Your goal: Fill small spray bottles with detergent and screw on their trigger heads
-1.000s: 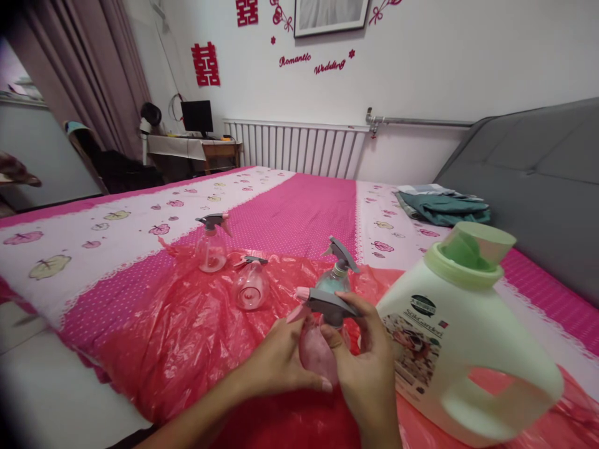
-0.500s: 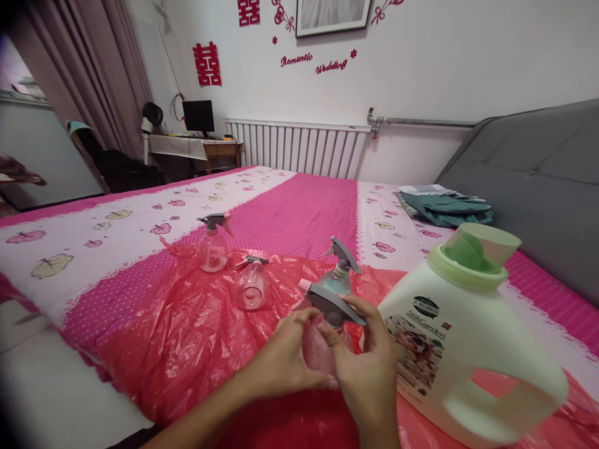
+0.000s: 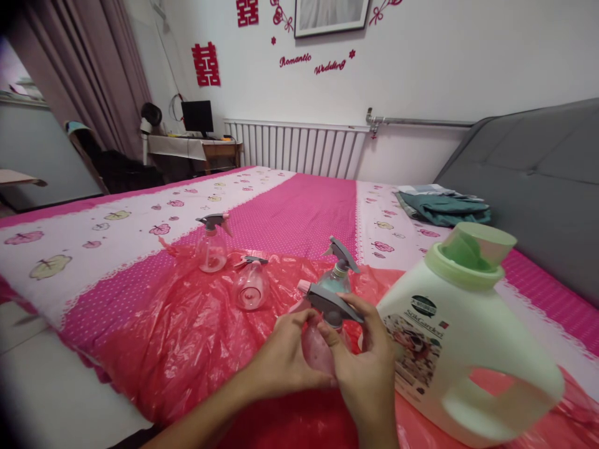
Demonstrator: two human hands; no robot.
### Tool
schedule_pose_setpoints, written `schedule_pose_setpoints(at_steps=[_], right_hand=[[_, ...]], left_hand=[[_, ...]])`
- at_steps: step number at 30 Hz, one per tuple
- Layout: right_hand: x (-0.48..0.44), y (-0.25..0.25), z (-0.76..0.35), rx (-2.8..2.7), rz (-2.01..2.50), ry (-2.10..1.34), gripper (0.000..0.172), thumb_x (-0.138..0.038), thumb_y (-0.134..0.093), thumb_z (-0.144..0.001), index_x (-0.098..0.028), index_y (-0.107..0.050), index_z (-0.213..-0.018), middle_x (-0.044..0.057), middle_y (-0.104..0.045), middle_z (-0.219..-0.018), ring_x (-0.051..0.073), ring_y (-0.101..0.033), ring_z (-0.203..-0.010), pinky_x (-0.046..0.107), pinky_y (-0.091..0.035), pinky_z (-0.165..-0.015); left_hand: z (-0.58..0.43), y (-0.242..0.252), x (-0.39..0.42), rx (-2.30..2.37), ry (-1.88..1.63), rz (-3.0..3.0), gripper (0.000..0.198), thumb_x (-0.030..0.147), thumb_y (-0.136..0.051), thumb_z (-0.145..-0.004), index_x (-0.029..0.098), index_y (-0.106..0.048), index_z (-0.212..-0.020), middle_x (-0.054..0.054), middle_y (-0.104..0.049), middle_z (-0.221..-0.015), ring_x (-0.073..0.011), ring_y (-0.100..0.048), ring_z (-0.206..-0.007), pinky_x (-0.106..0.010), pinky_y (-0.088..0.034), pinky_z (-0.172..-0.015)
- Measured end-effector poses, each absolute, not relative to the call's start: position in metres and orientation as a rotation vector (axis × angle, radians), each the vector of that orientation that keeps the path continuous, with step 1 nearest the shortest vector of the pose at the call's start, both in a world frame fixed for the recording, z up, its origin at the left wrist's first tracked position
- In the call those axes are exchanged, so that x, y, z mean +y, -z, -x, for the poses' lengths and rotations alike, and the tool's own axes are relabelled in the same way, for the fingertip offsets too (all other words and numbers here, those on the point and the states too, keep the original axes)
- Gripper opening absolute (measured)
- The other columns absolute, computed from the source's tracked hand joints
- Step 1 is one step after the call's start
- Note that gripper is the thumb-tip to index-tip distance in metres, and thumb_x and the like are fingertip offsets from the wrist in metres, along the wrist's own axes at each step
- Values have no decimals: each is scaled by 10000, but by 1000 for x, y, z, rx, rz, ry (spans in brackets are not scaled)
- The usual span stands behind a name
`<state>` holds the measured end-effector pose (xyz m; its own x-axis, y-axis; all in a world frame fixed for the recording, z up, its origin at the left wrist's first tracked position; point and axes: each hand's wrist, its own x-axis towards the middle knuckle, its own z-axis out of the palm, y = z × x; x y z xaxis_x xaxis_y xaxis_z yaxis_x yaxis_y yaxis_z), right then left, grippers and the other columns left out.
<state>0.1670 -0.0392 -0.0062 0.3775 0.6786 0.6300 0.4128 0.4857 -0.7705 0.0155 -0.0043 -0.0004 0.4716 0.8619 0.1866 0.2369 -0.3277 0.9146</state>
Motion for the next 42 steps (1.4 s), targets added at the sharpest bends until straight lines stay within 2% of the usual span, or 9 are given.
schedule_pose_setpoints(at_steps=[10,17,24,28,35,38,42], right_hand=[[-38,8,-166,-1238,1108,-245,370,-404,-806,-901,-256,-656,-1206,30,-671,-1123,176,-659,-1012,282,-500,-900],[-41,6,-167,-1236,1116,-254,374,-410,-805,-908,-274,-649,-1220,10,-670,-1115,151,-660,-991,246,-500,-880],[-38,7,-166,-1244,1114,-237,387,-415,-810,-901,-254,-651,-1216,27,-677,-1108,173,-667,-983,273,-507,-880],[-38,8,-166,-1241,1118,-245,388,-416,-806,-904,-257,-646,-1220,31,-671,-1124,180,-661,-1006,286,-498,-902],[-38,9,-165,-1257,1116,-245,366,-410,-800,-911,-279,-645,-1215,12,-666,-1135,171,-650,-1025,278,-485,-903],[-39,8,-165,-1254,1131,-236,362,-425,-801,-907,-277,-650,-1201,8,-671,-1123,172,-650,-1009,279,-481,-890],[-38,7,-165,-1258,1150,-219,357,-432,-805,-897,-268,-657,-1177,5,-678,-1090,174,-649,-986,282,-475,-878]], left_hand=[[-15,-8,-5,926,-835,-1823,783,400,-979,-505,226,-695,-1213,-71,-729,-1136,-364,-651,-1145,-495,-518,-1029],[-14,-17,-5,921,-813,-1897,724,372,-963,-539,239,-699,-1200,-30,-744,-1082,-318,-685,-1031,-524,-446,-1109],[-14,-15,-5,913,-800,-1882,673,383,-948,-553,226,-703,-1160,-52,-751,-1090,-326,-688,-1069,-476,-505,-1036],[-13,-14,-4,946,-798,-1902,641,370,-949,-539,223,-716,-1118,-51,-755,-1073,-326,-695,-1035,-511,-473,-1072],[-11,-14,-3,923,-809,-1897,678,331,-945,-547,234,-700,-1171,-32,-754,-1034,-313,-703,-983,-532,-443,-1094],[-11,-14,-3,944,-787,-1900,737,368,-950,-551,247,-682,-1227,-26,-745,-1023,-317,-700,-983,-542,-421,-1105],[-14,-11,-4,983,-787,-1950,790,421,-946,-557,259,-656,-1275,-43,-737,-1111,-338,-685,-1053,-535,-413,-1109]])
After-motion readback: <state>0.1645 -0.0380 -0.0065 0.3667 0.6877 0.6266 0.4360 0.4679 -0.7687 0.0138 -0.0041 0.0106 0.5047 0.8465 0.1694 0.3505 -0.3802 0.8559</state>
